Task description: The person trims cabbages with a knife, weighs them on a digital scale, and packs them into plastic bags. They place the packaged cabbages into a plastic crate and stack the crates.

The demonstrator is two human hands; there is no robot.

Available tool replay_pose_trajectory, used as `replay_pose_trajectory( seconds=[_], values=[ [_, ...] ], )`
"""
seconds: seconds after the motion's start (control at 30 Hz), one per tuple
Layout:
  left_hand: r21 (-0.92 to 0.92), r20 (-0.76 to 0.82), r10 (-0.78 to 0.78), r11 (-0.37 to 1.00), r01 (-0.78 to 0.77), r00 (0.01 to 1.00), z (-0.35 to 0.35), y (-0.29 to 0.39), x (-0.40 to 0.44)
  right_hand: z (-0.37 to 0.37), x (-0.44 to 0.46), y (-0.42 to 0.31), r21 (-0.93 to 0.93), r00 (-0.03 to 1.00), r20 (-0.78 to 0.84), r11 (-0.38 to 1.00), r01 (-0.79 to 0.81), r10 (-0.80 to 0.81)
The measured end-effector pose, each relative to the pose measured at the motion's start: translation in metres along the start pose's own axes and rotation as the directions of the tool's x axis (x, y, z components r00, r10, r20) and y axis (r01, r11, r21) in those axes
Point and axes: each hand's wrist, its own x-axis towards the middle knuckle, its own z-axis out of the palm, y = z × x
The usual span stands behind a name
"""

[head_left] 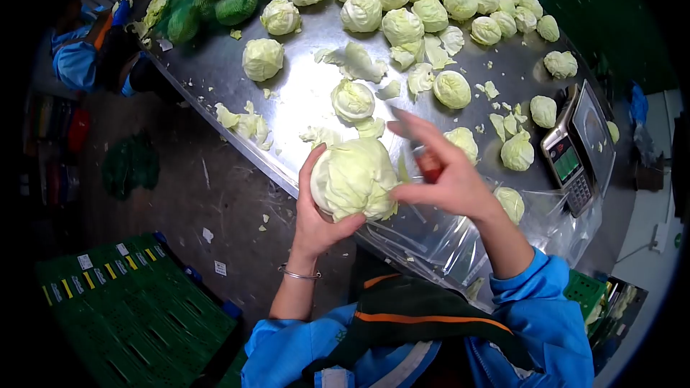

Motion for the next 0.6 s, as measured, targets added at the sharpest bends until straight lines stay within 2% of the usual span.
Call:
replay_pose_trajectory(
  seconds=[0.1,0.17,0.27,0.3,0.37,0.4,0.43,0.5,0.53,0.6],
  values=[
    [0.136,0.066,0.060,0.988,-0.068,0.996,-0.005,0.004,0.003,0.007,0.012,0.011,-0.140,0.963,0.064,0.953,0.269,-0.262],
    [0.162,0.065,0.080,0.983,-0.090,0.995,-0.010,0.006,0.003,0.002,0.010,-0.004,-0.110,0.998,0.059,0.993,0.040,-0.034],
    [0.210,0.048,0.090,0.973,-0.098,0.995,-0.020,0.013,0.003,-0.005,0.040,0.030,-0.124,0.945,-0.319,0.985,-0.118,0.073],
    [0.176,0.023,0.142,0.974,-0.144,0.990,-0.024,0.005,0.002,-0.006,0.040,0.027,-0.042,0.960,-0.248,0.988,-0.149,0.134],
    [0.115,-0.042,0.111,0.988,-0.105,0.993,-0.018,0.007,0.004,-0.007,0.035,0.007,0.107,0.969,-0.067,0.967,-0.230,0.238],
    [0.085,-0.079,0.089,0.993,-0.082,0.993,-0.016,0.007,0.002,-0.003,0.028,-0.010,0.054,0.966,0.142,0.973,-0.224,0.214],
    [0.067,-0.063,0.070,0.996,-0.066,0.996,-0.017,0.005,0.001,0.013,0.027,-0.006,0.001,0.993,0.116,1.000,0.025,-0.025],
    [0.032,-0.008,0.039,0.999,-0.038,0.999,-0.019,0.000,0.004,0.027,0.029,0.008,-0.098,0.939,0.101,0.936,0.338,-0.328],
    [0.032,0.001,0.027,0.999,-0.027,1.000,-0.018,0.000,0.005,0.026,0.032,0.015,-0.138,0.915,0.110,0.906,0.400,-0.387],
    [0.030,0.001,0.005,1.000,-0.005,1.000,-0.016,-0.001,0.003,0.023,0.030,0.016,-0.185,0.928,0.121,0.910,0.371,-0.354]
  ],
)
